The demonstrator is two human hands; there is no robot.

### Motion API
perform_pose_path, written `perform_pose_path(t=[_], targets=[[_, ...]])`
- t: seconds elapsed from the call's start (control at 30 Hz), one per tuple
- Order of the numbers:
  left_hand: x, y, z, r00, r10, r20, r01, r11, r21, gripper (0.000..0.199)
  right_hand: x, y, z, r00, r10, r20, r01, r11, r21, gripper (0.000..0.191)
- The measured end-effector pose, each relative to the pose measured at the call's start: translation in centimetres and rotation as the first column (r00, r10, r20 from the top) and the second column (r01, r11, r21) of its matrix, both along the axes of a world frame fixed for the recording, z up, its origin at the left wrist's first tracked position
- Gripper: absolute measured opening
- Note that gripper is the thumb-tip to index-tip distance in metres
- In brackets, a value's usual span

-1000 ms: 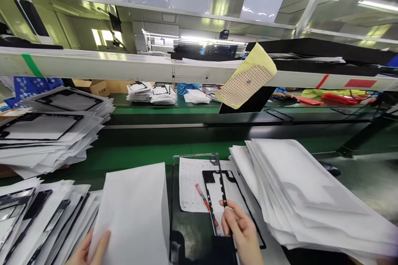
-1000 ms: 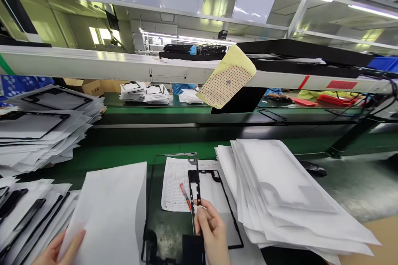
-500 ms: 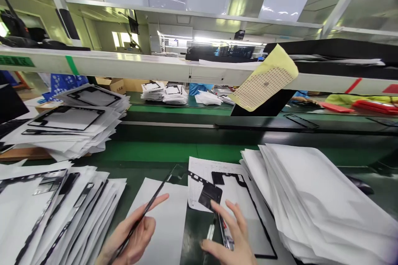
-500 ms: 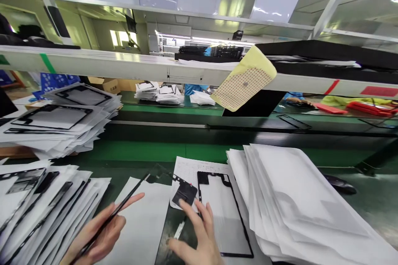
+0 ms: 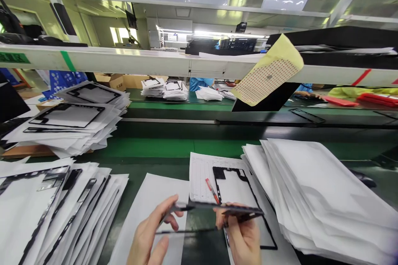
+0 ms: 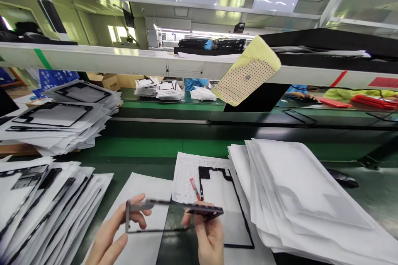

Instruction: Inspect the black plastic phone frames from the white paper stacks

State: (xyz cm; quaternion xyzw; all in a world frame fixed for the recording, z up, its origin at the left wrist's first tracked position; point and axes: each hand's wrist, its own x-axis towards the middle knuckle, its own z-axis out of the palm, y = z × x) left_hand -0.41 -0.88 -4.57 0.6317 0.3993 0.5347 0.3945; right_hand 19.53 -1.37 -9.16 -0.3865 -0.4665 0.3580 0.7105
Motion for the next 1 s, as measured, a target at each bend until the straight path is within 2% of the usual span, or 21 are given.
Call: perform_pose_path(t=[0.1,0.2,0.27,0.37,0.5,0.6,0.77,0.8,0.83,0.9,0.93,0.97,1.0], targets=[[1.0,-0.3,2.1,0.989,0.118,-0.087,-0.090,0.957,0.277,0.036,-0.3,0.1,0.5,0.996,0.056,0.071,-0.066,0.985,0.159,0.004],[1.7,-0.5,3.6,0.974,0.185,-0.128,-0.105,0.878,0.467,0.037,-0.7,0.2,1.2,0.996,0.066,0.054,-0.075,0.978,0.196,0.008],[2.0,-0.6,4.1,0.963,0.232,-0.139,-0.124,0.837,0.533,0.037,-0.8,0.1,1.5,0.996,0.084,0.015,-0.085,0.975,0.204,0.010],[2.2,-0.6,4.2,0.953,0.277,-0.126,-0.157,0.802,0.576,0.034,-0.9,-0.1,1.8,0.994,0.111,-0.009,-0.107,0.975,0.194,0.008],[2.1,-0.7,4.3,0.957,0.264,-0.123,-0.141,0.788,0.599,0.037,-0.9,-0.1,1.7,0.991,0.128,-0.035,-0.120,0.974,0.191,0.006],[2.2,-0.8,4.4,0.948,0.299,-0.109,-0.170,0.766,0.620,0.035,-0.9,-0.1,1.5,0.989,0.142,-0.034,-0.133,0.972,0.192,0.007],[2.8,-1.0,4.3,0.940,0.341,-0.028,-0.269,0.786,0.556,0.037,-0.9,-0.3,1.7,0.992,0.119,0.033,-0.123,0.968,0.217,0.007],[2.8,-0.9,4.2,0.919,0.395,-0.018,-0.323,0.775,0.543,0.033,-0.8,-0.4,1.9,0.993,0.099,0.062,-0.111,0.968,0.224,0.008],[2.8,-0.7,4.1,0.883,0.469,-0.013,-0.385,0.740,0.552,0.029,-0.8,-0.6,2.3,0.992,0.062,0.110,-0.087,0.967,0.238,0.009],[2.3,-0.1,4.0,0.799,0.601,-0.026,-0.450,0.625,0.638,0.045,-0.7,-0.8,3.5,0.959,-0.049,0.278,-0.039,0.953,0.301,0.016],[2.0,0.2,4.0,0.780,0.624,-0.049,-0.423,0.583,0.694,0.056,-0.7,-0.9,4.3,0.918,-0.110,0.380,-0.031,0.937,0.348,0.021],[1.7,0.4,4.0,0.793,0.602,-0.092,-0.349,0.572,0.743,0.060,-0.7,-0.9,5.1,0.862,-0.161,0.480,-0.045,0.919,0.391,0.027],[1.4,0.6,4.0,0.823,0.546,-0.158,-0.241,0.587,0.773,0.058,-0.8,-1.0,6.0,0.802,-0.198,0.564,-0.072,0.905,0.420,0.032]])
